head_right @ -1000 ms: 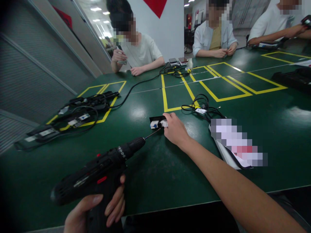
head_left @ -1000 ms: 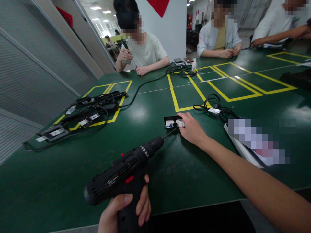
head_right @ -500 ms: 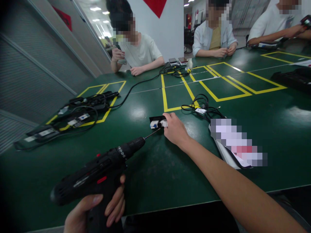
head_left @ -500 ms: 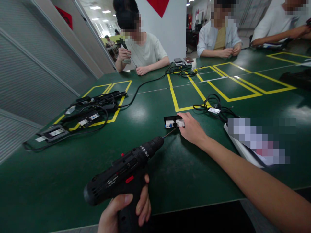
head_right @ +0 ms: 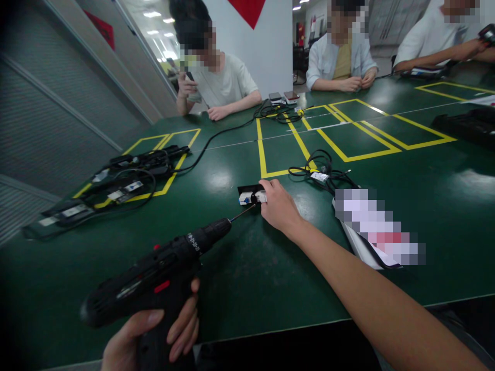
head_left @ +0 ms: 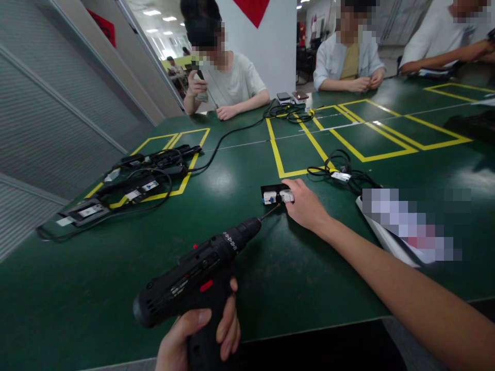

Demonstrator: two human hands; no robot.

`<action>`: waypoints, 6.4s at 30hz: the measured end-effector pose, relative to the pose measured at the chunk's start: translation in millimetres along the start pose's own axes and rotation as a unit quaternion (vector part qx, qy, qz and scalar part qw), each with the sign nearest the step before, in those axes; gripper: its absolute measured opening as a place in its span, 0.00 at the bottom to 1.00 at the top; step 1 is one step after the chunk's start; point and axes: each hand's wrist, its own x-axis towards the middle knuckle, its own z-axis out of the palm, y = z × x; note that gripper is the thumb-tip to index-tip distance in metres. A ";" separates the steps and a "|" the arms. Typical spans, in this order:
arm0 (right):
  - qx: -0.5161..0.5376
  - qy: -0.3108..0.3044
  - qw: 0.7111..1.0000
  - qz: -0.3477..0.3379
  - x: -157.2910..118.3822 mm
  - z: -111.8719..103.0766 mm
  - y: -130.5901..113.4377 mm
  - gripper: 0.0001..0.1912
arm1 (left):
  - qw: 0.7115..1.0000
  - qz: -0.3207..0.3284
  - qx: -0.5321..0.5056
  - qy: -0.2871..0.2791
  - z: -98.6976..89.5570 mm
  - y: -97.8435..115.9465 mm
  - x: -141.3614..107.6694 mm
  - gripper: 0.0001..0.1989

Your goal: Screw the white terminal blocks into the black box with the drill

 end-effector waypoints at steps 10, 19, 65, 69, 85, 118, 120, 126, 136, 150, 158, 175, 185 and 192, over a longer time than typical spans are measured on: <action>0.000 0.002 1.000 -0.001 -1.1 -0.5 0.6 0.26 | 1.000 0.001 -0.001 0.004 1.1 0.9 -0.1 0.18; -0.005 0.002 1.000 0.001 0.0 -0.3 0.0 0.26 | 1.000 0.004 0.004 0.007 2.0 0.6 0.1 0.18; 0.001 -0.003 1.000 -0.001 -1.0 -2.0 -1.1 0.26 | 1.000 -0.005 -0.013 0.026 5.4 1.0 -1.0 0.19; 0.000 -0.007 1.000 0.004 -1.0 -2.7 -1.5 0.27 | 1.000 0.001 -0.004 0.015 4.3 0.7 -0.3 0.19; 0.000 -0.005 1.000 0.004 -0.4 -1.6 -0.8 0.27 | 1.000 -0.003 -0.003 0.017 5.0 1.7 0.3 0.18; -0.007 -0.008 1.000 0.001 -1.2 -1.6 -0.3 0.26 | 1.000 0.003 -0.005 0.012 1.5 -0.2 -0.7 0.18; -0.006 -0.009 1.000 0.001 -1.4 -1.9 -0.4 0.26 | 1.000 0.003 -0.006 0.011 1.3 -0.5 -0.8 0.18; -0.004 -0.009 1.000 0.003 -0.9 -2.4 -0.9 0.26 | 1.000 0.002 -0.010 0.016 1.5 -0.8 -0.7 0.19; -0.011 -0.007 1.000 0.000 -1.1 -2.4 -0.4 0.26 | 1.000 0.000 -0.009 0.020 3.3 0.1 -0.3 0.18; -0.004 -0.008 1.000 0.003 -0.8 -2.5 -0.7 0.26 | 1.000 -0.007 -0.011 0.028 4.8 1.1 -1.6 0.19; -0.004 -0.007 1.000 0.005 -0.9 -3.0 -1.8 0.26 | 1.000 -0.001 -0.005 0.026 4.9 0.7 -0.6 0.19; -0.004 -0.009 1.000 0.006 -1.6 -2.8 -1.8 0.26 | 1.000 0.000 -0.002 0.018 4.7 0.7 0.3 0.18; -0.005 -0.008 1.000 0.005 -1.4 -2.4 -0.8 0.27 | 1.000 -0.001 -0.005 0.020 5.5 1.2 0.3 0.18; -0.005 -0.010 1.000 0.003 -1.6 -2.4 -0.9 0.27 | 1.000 -0.005 -0.012 0.022 4.3 0.8 -0.6 0.18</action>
